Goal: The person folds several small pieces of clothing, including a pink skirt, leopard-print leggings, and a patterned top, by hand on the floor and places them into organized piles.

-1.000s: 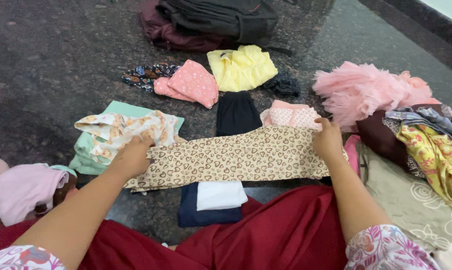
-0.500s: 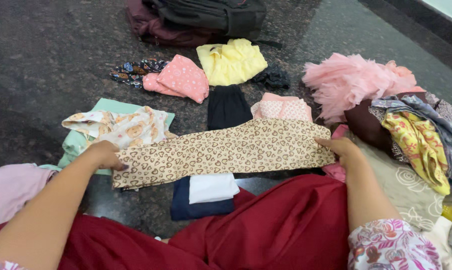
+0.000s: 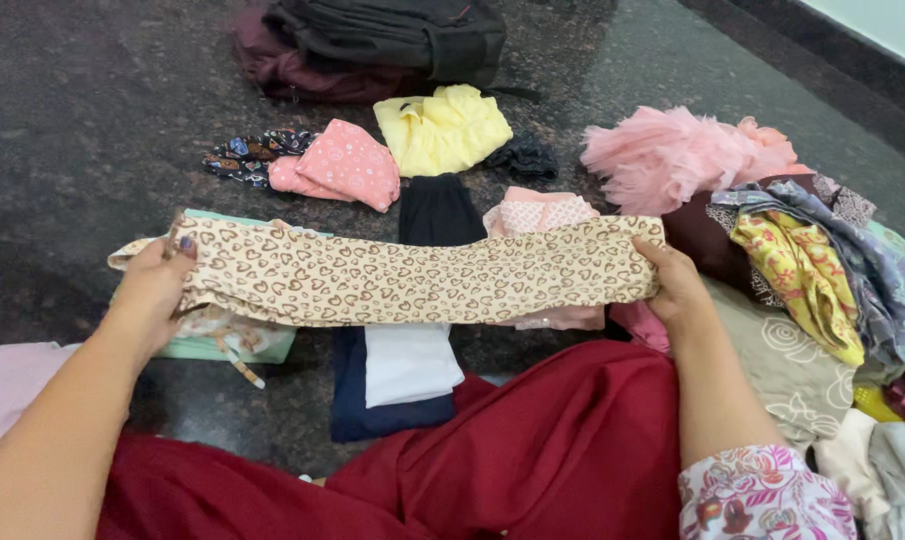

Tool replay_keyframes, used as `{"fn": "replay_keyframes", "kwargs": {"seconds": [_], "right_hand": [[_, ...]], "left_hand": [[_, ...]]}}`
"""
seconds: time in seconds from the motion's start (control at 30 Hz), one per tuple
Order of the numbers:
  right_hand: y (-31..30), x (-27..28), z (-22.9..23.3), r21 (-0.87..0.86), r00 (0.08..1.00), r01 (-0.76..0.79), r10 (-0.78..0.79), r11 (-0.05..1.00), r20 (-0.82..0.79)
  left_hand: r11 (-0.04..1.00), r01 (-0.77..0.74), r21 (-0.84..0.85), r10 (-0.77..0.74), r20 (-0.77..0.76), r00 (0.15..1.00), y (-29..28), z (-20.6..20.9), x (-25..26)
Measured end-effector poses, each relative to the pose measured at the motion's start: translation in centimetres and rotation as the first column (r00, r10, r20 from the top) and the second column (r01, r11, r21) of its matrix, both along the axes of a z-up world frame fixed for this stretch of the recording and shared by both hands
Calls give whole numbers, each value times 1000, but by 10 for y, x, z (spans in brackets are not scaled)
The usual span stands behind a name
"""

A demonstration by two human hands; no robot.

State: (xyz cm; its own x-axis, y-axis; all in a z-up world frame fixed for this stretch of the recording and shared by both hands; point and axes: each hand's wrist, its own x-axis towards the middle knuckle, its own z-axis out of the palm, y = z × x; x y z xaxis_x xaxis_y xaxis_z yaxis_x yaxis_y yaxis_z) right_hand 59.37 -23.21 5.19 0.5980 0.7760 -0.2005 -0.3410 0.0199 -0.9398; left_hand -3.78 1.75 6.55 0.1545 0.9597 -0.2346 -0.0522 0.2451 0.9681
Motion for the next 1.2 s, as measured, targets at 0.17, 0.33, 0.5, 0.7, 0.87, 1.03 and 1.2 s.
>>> {"fn": "replay_keyframes", "kwargs": {"seconds": [0.17, 0.33, 0.5, 0.7, 0.87, 1.03, 1.2], "right_hand": [[7, 3, -5, 105, 994, 64, -54, 992, -93], [14, 14, -32, -263, 969, 112, -46, 958, 245], [17, 30, -46, -258, 976, 89, -33, 962, 213], [22, 34, -49, -256, 987, 83, -43, 963, 158], [20, 26, -41, -262, 987, 74, -34, 962, 155], [18, 17, -32, -251, 989, 82, -48, 965, 139], [13, 14, -34, -238, 991, 88, -62, 967, 118]], "left_hand": [[992, -116, 55, 107, 140, 984, 17, -16, -21], [977, 26, 211, 53, -362, 931, 44, -86, -30], [981, 15, 192, 46, -309, 950, 37, -73, -8], [996, -18, -92, 13, -45, 999, -9, -8, 26], [1000, 3, -1, -3, 103, 995, -47, 29, 94], [980, -7, 197, 19, -57, 998, -74, 0, 219], [842, 308, 443, -153, -351, 924, -106, -41, 324]]}}
